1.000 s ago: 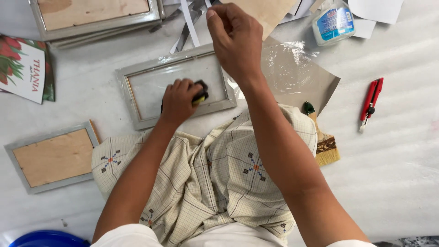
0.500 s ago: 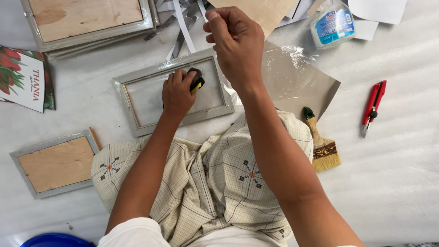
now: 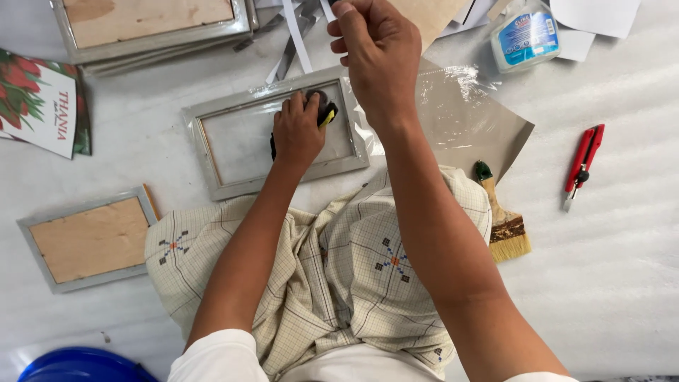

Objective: Applying glue to the inner edge of a picture frame using a brush and preparing fabric for assembly

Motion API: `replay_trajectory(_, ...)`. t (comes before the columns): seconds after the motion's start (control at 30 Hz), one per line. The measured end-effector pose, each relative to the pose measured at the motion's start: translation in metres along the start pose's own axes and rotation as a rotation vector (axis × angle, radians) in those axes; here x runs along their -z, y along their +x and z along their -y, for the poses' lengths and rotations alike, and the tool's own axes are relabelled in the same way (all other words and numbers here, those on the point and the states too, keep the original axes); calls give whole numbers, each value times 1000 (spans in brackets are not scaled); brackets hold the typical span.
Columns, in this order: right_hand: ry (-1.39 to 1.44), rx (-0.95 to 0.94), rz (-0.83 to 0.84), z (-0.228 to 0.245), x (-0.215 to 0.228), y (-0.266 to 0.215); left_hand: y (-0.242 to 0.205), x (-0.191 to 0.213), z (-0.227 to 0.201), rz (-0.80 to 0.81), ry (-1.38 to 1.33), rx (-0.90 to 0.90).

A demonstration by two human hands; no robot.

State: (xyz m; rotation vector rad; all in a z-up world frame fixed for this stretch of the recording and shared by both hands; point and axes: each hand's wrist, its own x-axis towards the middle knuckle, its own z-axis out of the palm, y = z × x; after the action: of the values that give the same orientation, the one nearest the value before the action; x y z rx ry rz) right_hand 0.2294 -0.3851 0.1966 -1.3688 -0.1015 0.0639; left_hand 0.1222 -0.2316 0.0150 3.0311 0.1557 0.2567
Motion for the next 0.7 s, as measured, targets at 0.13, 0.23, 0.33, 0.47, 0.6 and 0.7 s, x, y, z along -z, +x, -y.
replay_trajectory(0.13,1,-4,-2,1,0,-5,-13,4,2,147,-115,-104)
replay_trajectory(0.23,22,26,23,-4,-1,-4,-10,19,-11,187,-18,-177)
replay_trajectory(0.33,20,27,33,-8,-2,-2,6,7,-13,129,6,-129)
replay_trajectory(0.47,34,-21,20,-5,-1,-2,24,0,-22,-15,75,-59)
replay_trajectory(0.6,3,-7,25,-5,-3,-6,21,-1,-23,-4,39,-30)
replay_trajectory(0.7,1,1,27,-7,-4,-11,13,6,-24,67,116,-65)
